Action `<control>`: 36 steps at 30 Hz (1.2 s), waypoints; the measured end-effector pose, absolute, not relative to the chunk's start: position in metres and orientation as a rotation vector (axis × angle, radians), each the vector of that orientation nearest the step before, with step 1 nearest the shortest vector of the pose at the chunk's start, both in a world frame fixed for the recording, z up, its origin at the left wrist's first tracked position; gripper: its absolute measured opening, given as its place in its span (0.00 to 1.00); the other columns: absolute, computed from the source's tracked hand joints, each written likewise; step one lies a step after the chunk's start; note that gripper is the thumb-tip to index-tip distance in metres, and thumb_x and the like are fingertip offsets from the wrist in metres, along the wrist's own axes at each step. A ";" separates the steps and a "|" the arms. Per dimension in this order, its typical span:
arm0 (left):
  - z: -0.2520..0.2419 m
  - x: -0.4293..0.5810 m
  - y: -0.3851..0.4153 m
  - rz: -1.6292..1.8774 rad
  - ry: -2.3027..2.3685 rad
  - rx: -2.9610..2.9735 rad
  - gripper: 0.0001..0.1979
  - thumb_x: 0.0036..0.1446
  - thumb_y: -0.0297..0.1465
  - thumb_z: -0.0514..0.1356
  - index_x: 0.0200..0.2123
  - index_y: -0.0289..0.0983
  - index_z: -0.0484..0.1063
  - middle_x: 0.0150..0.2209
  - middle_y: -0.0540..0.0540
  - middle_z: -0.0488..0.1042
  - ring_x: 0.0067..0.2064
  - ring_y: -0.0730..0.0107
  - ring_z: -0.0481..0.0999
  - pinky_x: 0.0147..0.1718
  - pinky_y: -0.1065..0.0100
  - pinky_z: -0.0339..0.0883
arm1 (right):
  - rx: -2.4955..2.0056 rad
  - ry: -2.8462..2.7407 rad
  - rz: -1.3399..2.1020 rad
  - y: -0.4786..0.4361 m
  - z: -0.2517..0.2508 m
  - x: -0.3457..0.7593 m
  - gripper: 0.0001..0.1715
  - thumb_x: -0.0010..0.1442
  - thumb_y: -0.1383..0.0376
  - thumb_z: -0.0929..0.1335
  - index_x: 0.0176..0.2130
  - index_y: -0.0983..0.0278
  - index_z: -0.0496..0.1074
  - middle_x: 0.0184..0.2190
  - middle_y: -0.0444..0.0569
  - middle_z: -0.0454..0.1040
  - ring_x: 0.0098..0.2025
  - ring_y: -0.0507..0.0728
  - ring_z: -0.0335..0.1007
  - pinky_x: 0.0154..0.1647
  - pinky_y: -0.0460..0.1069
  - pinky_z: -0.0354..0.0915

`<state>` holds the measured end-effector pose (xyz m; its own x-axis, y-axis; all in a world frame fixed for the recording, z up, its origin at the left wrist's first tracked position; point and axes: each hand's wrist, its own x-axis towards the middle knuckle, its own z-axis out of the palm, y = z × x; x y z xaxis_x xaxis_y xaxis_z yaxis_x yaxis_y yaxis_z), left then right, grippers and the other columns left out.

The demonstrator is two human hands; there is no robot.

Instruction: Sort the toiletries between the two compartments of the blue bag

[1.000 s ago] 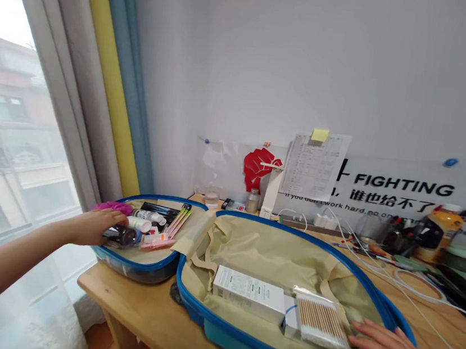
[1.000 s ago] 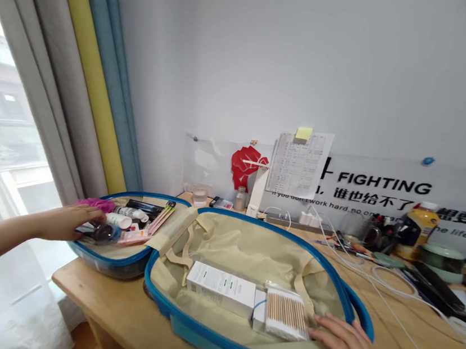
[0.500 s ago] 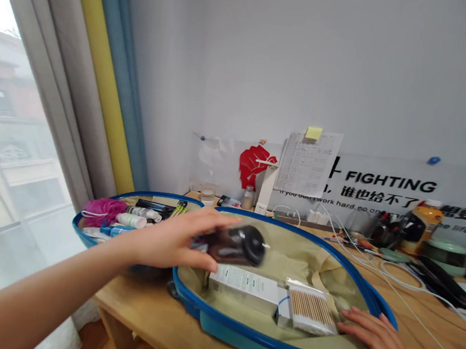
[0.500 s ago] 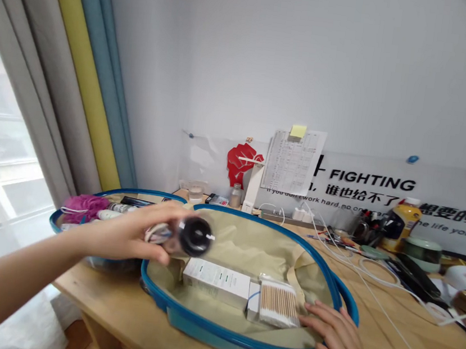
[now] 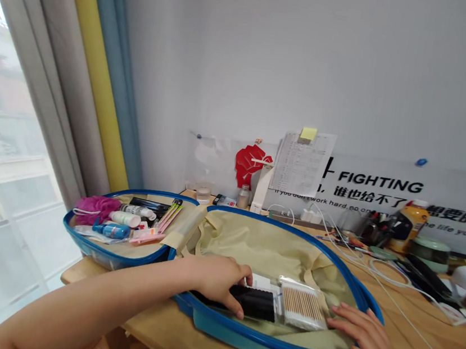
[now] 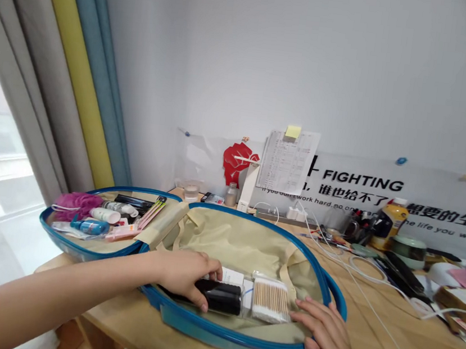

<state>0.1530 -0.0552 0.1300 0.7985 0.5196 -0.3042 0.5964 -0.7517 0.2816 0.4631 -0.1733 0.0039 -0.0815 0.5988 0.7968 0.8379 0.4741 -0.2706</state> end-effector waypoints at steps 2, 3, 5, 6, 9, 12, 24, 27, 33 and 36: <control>0.129 0.156 -0.058 -0.325 0.840 2.684 0.33 0.49 0.47 0.69 0.55 0.42 0.66 0.50 0.43 0.77 0.53 0.53 0.75 0.44 0.63 0.68 | -1.227 -1.888 -0.381 -0.171 0.002 0.475 0.22 0.68 0.52 0.59 0.42 0.58 0.77 0.46 0.50 0.79 0.50 0.60 0.75 0.64 0.62 0.60; 0.128 0.158 -0.059 -0.342 0.835 2.719 0.32 0.50 0.47 0.68 0.55 0.42 0.66 0.51 0.42 0.76 0.52 0.53 0.76 0.43 0.63 0.69 | -1.233 -1.930 -0.408 -0.171 0.001 0.480 0.22 0.67 0.53 0.59 0.43 0.58 0.78 0.46 0.50 0.79 0.50 0.60 0.75 0.64 0.62 0.61; 0.127 0.160 -0.061 -0.375 0.818 2.780 0.31 0.51 0.48 0.67 0.54 0.41 0.67 0.52 0.40 0.75 0.52 0.52 0.76 0.42 0.62 0.69 | -1.245 -1.962 -0.446 -0.170 0.001 0.486 0.22 0.67 0.54 0.59 0.43 0.58 0.78 0.47 0.51 0.79 0.50 0.61 0.75 0.63 0.62 0.61; 0.124 0.161 -0.061 -0.387 0.807 2.803 0.30 0.51 0.48 0.67 0.54 0.41 0.68 0.53 0.40 0.74 0.51 0.52 0.76 0.42 0.62 0.69 | -1.248 -1.962 -0.463 -0.170 0.001 0.487 0.22 0.67 0.55 0.59 0.43 0.58 0.78 0.47 0.51 0.79 0.50 0.61 0.75 0.63 0.62 0.61; 0.114 0.165 -0.060 -0.397 0.796 2.825 0.30 0.50 0.49 0.67 0.52 0.41 0.69 0.52 0.39 0.74 0.51 0.51 0.77 0.41 0.61 0.70 | -1.228 -1.973 -0.522 -0.170 0.004 0.485 0.21 0.67 0.56 0.58 0.42 0.59 0.78 0.46 0.51 0.79 0.49 0.61 0.76 0.61 0.61 0.63; 0.104 0.167 -0.057 -0.402 0.836 2.811 0.30 0.49 0.49 0.68 0.52 0.41 0.70 0.51 0.39 0.74 0.52 0.50 0.76 0.41 0.61 0.70 | -1.196 -1.982 -0.578 -0.168 0.007 0.482 0.20 0.67 0.57 0.59 0.42 0.58 0.77 0.45 0.50 0.79 0.48 0.60 0.76 0.59 0.59 0.65; 0.158 0.099 -0.028 0.060 1.390 2.590 0.16 0.60 0.44 0.61 0.51 0.49 0.73 0.53 0.53 0.77 0.51 0.66 0.77 0.48 0.70 0.67 | -1.081 -1.916 -0.654 -0.164 0.014 0.473 0.19 0.67 0.59 0.59 0.39 0.59 0.77 0.40 0.48 0.79 0.44 0.59 0.76 0.55 0.56 0.65; 0.168 0.057 0.006 0.178 1.800 2.470 0.16 0.68 0.37 0.49 0.53 0.42 0.71 0.56 0.44 0.74 0.55 0.59 0.74 0.52 0.61 0.67 | -1.116 -1.930 -0.620 -0.162 0.008 0.479 0.20 0.66 0.57 0.59 0.39 0.58 0.78 0.40 0.48 0.80 0.44 0.60 0.76 0.56 0.57 0.65; 0.147 0.003 0.054 -0.048 2.046 2.235 0.19 0.64 0.40 0.60 0.53 0.36 0.69 0.53 0.42 0.72 0.50 0.61 0.75 0.48 0.53 0.73 | -1.128 -1.934 -0.656 -0.162 0.002 0.484 0.22 0.68 0.58 0.57 0.39 0.59 0.77 0.41 0.49 0.80 0.45 0.59 0.76 0.57 0.57 0.64; 0.134 -0.004 0.064 -0.146 2.039 2.197 0.19 0.64 0.39 0.60 0.54 0.36 0.69 0.53 0.42 0.72 0.50 0.61 0.75 0.48 0.54 0.73 | -1.115 -1.996 -0.690 -0.161 -0.004 0.493 0.21 0.68 0.59 0.58 0.41 0.59 0.78 0.44 0.48 0.80 0.46 0.59 0.76 0.56 0.56 0.64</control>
